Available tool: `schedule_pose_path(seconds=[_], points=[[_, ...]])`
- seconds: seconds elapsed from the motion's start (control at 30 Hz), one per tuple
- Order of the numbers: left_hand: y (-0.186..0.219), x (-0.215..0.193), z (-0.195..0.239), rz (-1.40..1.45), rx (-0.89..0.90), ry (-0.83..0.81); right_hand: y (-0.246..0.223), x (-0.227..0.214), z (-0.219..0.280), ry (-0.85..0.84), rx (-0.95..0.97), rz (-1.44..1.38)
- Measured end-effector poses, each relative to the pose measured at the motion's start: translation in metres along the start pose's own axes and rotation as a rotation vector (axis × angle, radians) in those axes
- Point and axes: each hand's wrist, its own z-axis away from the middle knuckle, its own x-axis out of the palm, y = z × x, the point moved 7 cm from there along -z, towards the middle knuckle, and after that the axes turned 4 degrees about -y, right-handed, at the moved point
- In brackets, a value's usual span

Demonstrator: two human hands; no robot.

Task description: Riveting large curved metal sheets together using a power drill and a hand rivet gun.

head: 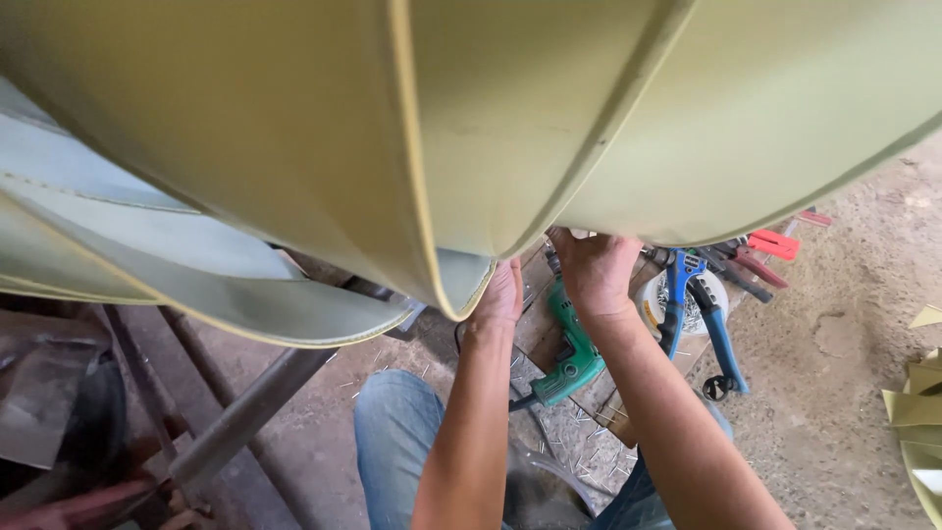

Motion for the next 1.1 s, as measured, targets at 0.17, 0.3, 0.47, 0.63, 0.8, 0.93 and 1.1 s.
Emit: schedule_pose_path(seconds=[0.17,0.3,0.47,0.63,0.8,0.93,1.1], points=[[-0.015,-0.020,-0.009,-0.105,0.135,-0.056,-0.026,0.000,-0.004,-0.023,-0.077,0.363],[-0.008,-0.013,-0.013,-0.116,0.156,-0.109,-0.034,-0.001,-0.008,0.036,-0.173,0.459],[0.001,-0.006,-0.006,-0.085,0.111,-0.058,-0.024,0.003,-0.008,-0.077,-0.084,0.546],[-0.006,-0.011,-0.007,-0.180,0.047,0.011,-0.065,-0.005,-0.001,-0.026,-0.143,0.594],[0.011,0.009,-0.009,-0.251,0.050,-0.024,-0.063,-0.003,-0.005,0.011,-0.170,0.338],[0.007,0.010,-0.013,-0.212,0.052,-0.096,-0.022,0.006,-0.018,-0.072,0.383,-1.032],[0.014,0.021,-0.009,-0.091,0.095,-0.139,-0.036,0.010,-0.028,-0.097,0.378,-1.022]])
